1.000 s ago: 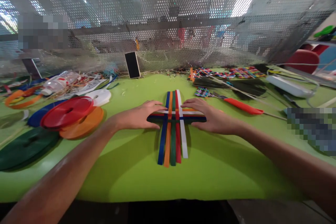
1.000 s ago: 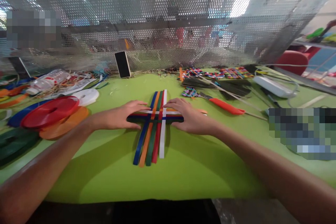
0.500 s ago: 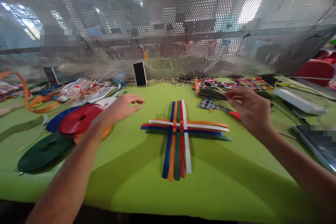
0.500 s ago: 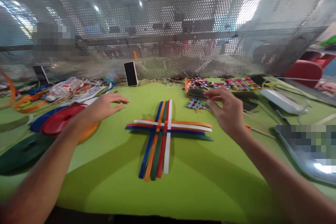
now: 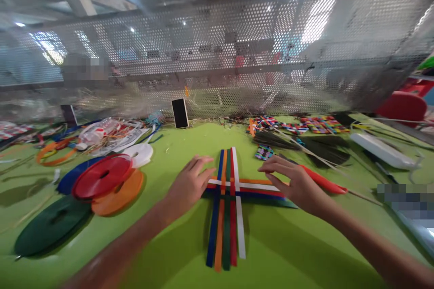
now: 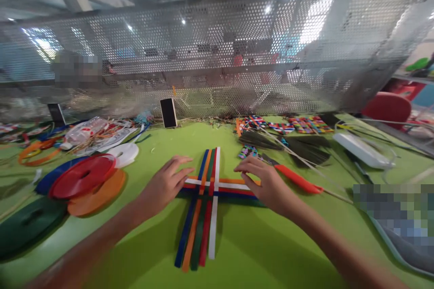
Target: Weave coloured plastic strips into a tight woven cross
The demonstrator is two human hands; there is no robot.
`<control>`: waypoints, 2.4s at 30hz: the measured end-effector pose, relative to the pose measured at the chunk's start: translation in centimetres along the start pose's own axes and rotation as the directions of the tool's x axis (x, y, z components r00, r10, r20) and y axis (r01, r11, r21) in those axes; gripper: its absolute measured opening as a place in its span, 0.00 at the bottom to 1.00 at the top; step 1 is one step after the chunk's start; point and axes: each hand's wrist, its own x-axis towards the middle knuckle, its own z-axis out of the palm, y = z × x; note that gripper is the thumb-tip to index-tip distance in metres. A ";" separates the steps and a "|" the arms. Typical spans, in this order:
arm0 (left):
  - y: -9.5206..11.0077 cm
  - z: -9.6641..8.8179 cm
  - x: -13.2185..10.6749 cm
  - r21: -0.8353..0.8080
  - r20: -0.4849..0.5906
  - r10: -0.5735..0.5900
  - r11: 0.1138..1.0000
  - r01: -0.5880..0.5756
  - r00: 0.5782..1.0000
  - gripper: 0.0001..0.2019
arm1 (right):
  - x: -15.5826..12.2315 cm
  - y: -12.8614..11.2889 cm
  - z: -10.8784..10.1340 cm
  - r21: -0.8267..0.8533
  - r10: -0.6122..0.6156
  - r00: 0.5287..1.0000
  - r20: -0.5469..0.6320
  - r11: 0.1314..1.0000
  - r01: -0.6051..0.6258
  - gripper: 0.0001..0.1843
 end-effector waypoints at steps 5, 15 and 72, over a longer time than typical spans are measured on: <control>1.9 0.5 -2.6 0.097 0.140 -0.013 0.995 -0.001 0.990 0.19 | 1.1 0.5 -1.7 -0.076 0.029 0.994 0.108 0.997 -0.021 0.11; 1.6 4.8 -5.8 0.092 0.083 0.034 0.995 -0.041 0.996 0.19 | 9.4 -1.8 10.2 -0.048 -0.241 0.735 0.634 0.936 0.348 0.14; -0.1 1.9 -4.8 -0.019 0.149 -0.023 0.999 0.026 0.989 0.32 | -0.6 1.0 0.9 -0.125 -0.171 0.917 0.361 0.965 0.230 0.15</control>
